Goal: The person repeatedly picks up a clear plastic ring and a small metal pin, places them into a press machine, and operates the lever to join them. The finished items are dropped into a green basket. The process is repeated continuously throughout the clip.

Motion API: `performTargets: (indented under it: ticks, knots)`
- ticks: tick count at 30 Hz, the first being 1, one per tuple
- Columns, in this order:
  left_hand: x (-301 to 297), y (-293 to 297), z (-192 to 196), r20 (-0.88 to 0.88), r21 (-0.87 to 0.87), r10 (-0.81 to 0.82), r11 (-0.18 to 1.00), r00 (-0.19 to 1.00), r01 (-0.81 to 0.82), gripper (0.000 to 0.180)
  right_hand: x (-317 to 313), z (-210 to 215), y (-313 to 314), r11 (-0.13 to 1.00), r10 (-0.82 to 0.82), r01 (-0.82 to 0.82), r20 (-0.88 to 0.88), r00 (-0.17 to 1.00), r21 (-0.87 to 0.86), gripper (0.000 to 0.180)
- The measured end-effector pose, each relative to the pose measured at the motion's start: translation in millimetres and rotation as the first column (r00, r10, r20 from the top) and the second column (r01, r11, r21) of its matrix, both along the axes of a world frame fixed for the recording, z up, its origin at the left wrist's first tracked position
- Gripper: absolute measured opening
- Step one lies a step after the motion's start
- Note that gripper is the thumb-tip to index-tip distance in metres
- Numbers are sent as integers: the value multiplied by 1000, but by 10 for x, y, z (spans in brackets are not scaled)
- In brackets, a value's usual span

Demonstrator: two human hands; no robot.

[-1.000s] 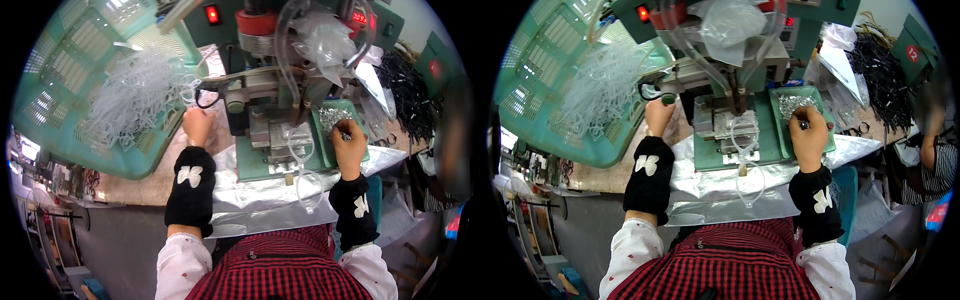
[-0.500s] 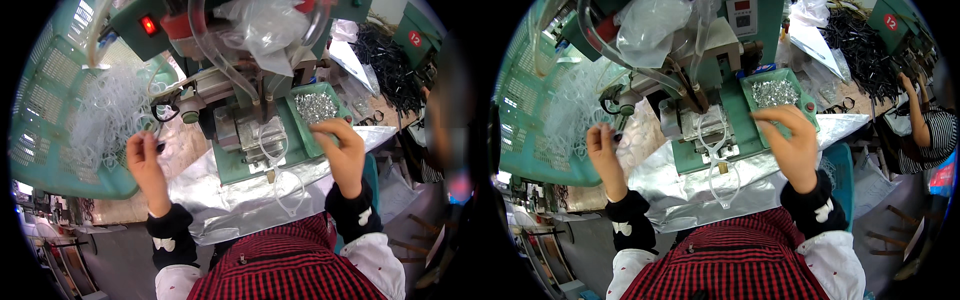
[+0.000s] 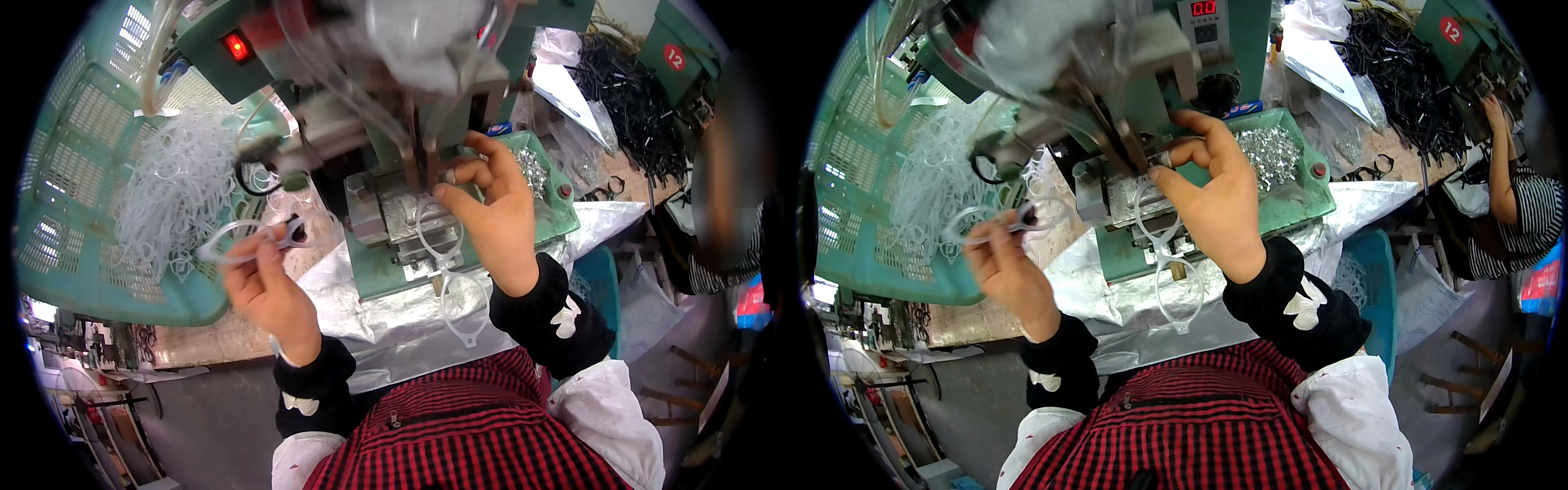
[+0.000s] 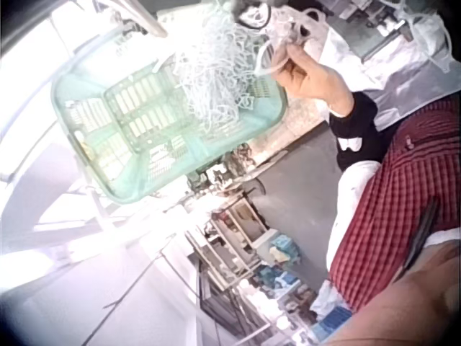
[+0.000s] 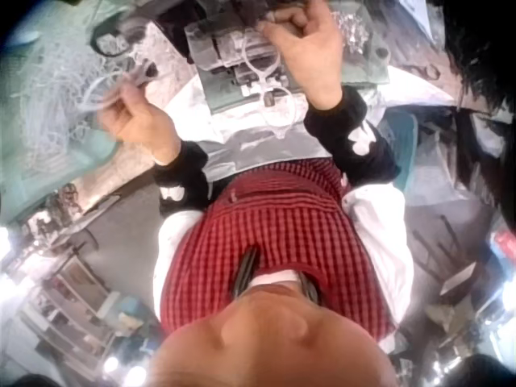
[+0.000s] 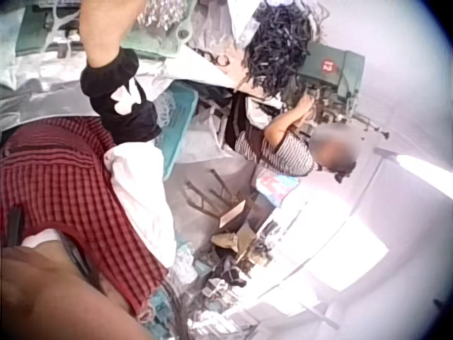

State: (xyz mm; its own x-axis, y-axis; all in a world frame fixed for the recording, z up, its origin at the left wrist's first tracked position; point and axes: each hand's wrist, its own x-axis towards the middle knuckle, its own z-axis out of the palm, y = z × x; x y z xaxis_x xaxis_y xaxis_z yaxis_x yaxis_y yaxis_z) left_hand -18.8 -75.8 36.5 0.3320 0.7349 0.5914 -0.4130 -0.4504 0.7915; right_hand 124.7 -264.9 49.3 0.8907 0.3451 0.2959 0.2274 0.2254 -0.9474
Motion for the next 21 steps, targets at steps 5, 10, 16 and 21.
performTargets:
  ticks: [5, 10, 16, 21]
  knots:
    - [215, -106, 814, 100, 370, -187, 919, 977, 138, 12, -113, 205, 120, 991, 82, -72, -76, 994, 116, 60]
    - [255, -169, 707, 20, 528, -397, 784, 918, 328, 11, -212, 290, -116, 987, 158, -151, 130, 979, -57, 60]
    - [440, -445, 377, -197, 938, -313, 215, 929, 272, 21, 636, -537, -758, 849, -357, 452, 333, 873, -273, 33]
    - [474, -444, 204, -131, 964, -282, 189, 951, 188, 17, 381, -665, -1080, 725, -305, 503, 435, 847, -471, 22]
